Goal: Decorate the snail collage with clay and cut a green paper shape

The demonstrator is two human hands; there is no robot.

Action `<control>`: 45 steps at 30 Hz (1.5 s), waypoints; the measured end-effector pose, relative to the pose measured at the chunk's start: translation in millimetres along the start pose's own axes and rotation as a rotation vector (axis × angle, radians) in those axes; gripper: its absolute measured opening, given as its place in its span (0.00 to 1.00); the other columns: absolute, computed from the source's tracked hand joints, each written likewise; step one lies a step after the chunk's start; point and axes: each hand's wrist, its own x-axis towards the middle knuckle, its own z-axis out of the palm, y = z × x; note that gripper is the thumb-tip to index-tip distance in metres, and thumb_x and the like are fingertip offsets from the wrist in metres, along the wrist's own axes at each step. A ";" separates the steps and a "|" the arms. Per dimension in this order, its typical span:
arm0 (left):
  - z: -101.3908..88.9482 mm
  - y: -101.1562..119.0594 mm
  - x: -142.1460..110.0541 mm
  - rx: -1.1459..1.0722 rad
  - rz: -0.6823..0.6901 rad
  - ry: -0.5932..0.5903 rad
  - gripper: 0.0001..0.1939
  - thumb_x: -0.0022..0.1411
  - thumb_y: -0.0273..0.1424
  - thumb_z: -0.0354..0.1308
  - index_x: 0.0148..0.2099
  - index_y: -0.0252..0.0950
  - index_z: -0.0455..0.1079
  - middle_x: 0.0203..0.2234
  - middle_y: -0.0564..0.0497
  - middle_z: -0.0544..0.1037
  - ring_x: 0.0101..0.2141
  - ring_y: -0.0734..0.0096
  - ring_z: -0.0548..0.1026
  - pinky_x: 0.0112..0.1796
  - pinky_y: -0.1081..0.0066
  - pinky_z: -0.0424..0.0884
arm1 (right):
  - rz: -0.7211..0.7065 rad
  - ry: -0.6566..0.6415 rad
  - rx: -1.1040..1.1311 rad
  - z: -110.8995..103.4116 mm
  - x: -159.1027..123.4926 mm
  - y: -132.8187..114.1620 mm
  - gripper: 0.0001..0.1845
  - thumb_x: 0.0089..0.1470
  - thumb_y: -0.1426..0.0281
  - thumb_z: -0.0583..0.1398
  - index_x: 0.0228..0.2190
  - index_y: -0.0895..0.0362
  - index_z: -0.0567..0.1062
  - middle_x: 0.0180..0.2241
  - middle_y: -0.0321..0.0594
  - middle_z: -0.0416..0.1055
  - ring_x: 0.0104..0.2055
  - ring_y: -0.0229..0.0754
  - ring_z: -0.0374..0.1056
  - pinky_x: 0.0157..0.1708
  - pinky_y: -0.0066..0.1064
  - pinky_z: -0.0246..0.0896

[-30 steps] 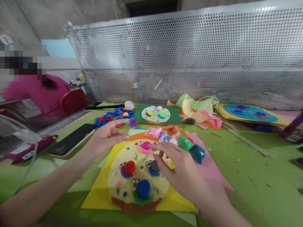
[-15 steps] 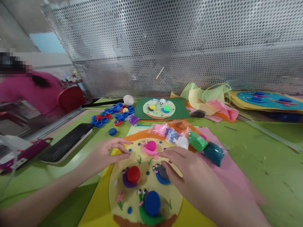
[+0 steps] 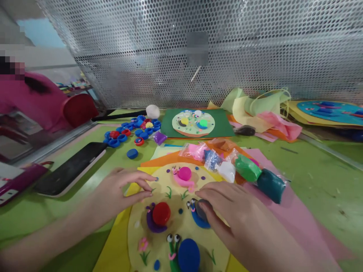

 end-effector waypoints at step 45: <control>21.9 33.0 -25.4 -0.435 0.099 -0.056 0.16 0.49 0.39 0.63 0.42 0.45 0.70 0.25 0.56 0.79 0.36 0.60 0.75 0.46 0.60 0.62 | -0.119 0.094 0.439 8.4 7.7 -32.1 0.09 0.58 0.72 0.53 0.33 0.56 0.74 0.28 0.37 0.73 0.31 0.37 0.68 0.31 0.31 0.62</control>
